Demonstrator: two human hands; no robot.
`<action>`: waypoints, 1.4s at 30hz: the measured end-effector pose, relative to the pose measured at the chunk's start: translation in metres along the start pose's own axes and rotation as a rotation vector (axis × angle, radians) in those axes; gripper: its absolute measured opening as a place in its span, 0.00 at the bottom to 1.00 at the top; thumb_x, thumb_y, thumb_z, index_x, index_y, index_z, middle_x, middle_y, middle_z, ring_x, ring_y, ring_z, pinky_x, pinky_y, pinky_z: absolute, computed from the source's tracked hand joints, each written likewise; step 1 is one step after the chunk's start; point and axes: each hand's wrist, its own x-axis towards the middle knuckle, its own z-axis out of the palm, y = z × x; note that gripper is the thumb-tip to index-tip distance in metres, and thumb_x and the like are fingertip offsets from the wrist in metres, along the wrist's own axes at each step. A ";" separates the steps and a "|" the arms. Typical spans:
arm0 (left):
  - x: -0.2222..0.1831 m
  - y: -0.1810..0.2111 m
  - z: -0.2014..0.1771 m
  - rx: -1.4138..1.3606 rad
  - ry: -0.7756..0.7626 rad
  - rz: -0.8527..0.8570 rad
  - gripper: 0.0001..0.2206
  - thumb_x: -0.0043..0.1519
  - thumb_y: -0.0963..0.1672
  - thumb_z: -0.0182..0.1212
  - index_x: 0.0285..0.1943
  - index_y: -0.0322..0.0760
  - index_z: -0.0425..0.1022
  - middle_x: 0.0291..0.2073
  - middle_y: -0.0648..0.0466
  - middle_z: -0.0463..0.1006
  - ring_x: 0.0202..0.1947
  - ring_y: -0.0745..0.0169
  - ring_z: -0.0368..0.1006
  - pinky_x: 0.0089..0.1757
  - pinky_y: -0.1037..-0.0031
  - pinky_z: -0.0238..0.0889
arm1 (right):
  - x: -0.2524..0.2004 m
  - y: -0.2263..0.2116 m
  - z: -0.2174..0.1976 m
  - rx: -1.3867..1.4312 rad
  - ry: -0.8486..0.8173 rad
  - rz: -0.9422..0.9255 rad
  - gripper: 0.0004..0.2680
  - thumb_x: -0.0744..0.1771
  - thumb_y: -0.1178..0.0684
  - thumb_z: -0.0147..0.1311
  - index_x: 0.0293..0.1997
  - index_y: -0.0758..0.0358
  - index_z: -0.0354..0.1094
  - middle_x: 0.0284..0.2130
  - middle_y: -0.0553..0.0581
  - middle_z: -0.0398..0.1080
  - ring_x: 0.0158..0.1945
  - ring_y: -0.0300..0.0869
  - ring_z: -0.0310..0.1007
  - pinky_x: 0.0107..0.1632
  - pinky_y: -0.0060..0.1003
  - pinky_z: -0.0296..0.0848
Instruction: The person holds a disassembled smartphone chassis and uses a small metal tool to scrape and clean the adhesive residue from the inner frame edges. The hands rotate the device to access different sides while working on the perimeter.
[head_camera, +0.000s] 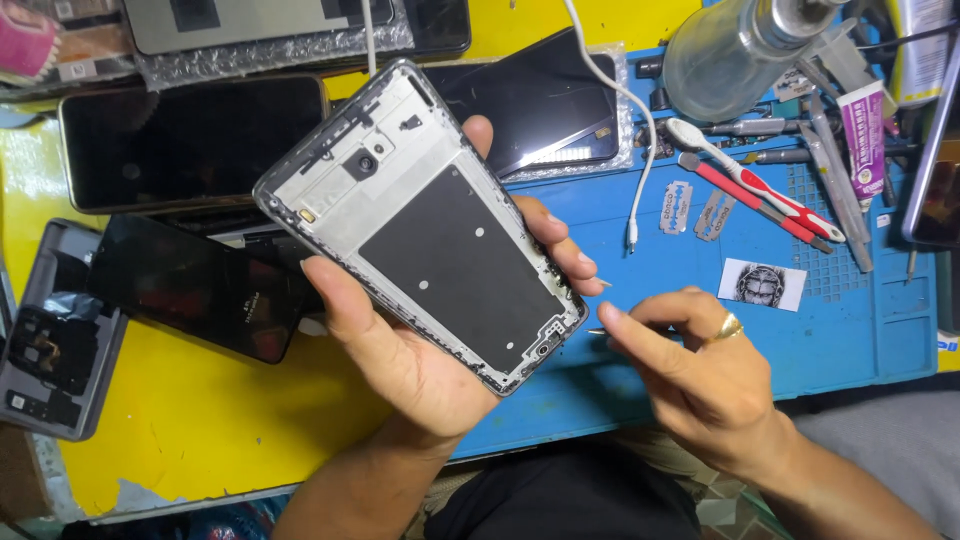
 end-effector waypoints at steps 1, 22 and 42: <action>0.000 0.000 0.000 0.001 -0.006 -0.003 0.49 0.57 0.65 0.44 0.84 0.35 0.48 0.50 0.36 0.75 0.49 0.42 0.76 0.54 0.51 0.69 | 0.008 -0.005 -0.002 -0.003 0.005 -0.001 0.14 0.69 0.67 0.54 0.61 0.62 0.69 0.42 0.59 0.69 0.39 0.44 0.70 0.44 0.39 0.65; -0.005 -0.008 -0.003 0.063 -0.026 0.105 0.50 0.56 0.66 0.43 0.83 0.34 0.48 0.50 0.35 0.75 0.49 0.39 0.76 0.52 0.51 0.69 | 0.018 -0.014 -0.004 -0.077 -0.050 -0.082 0.16 0.68 0.73 0.41 0.62 0.70 0.65 0.39 0.63 0.70 0.31 0.50 0.65 0.36 0.40 0.67; -0.003 -0.004 -0.001 0.007 -0.007 0.045 0.49 0.57 0.65 0.45 0.83 0.35 0.49 0.50 0.34 0.75 0.49 0.40 0.76 0.52 0.50 0.70 | 0.020 -0.018 -0.006 -0.065 -0.007 -0.038 0.08 0.67 0.61 0.58 0.51 0.68 0.69 0.34 0.59 0.75 0.33 0.44 0.75 0.34 0.33 0.71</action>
